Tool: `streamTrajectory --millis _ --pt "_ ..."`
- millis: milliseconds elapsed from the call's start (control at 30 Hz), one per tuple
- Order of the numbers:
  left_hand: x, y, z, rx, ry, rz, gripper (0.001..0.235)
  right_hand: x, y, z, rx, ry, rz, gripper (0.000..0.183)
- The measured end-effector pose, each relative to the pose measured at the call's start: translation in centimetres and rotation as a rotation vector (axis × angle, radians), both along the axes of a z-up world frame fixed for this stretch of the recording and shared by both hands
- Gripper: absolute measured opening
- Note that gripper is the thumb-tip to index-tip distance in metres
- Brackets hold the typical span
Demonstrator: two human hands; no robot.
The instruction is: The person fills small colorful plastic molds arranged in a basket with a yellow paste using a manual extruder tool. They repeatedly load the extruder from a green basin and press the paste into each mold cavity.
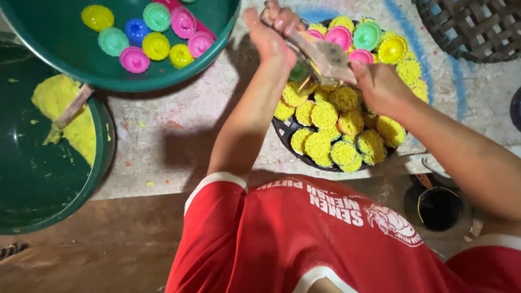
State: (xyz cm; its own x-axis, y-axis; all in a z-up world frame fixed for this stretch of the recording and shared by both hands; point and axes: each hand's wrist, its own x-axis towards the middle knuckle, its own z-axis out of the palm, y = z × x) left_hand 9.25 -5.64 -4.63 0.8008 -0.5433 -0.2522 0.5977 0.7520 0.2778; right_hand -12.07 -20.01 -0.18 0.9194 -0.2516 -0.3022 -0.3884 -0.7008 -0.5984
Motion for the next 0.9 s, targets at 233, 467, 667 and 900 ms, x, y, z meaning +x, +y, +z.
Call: streamTrajectory --millis 233,467,667,900 --pt "0.6 1.9 0.2 0.161 0.042 -0.273 0.061 -1.3 -0.9 -2.0 0.133 -0.216 -0.039 0.063" --pt "-3.6 6.4 -6.1 0.948 -0.355 -0.786 0.092 -3.2 -0.6 -4.7 0.283 -0.277 -0.206 0.061" --pt "-7.3 9.5 -3.7 1.131 -0.82 -0.75 0.075 -3.0 -1.3 -7.2 0.236 -0.518 -0.222 0.06" --pt "-12.2 15.3 6.3 1.876 -1.713 -0.905 0.066 -4.8 -0.3 -1.7 0.438 -0.431 -0.25 0.058"
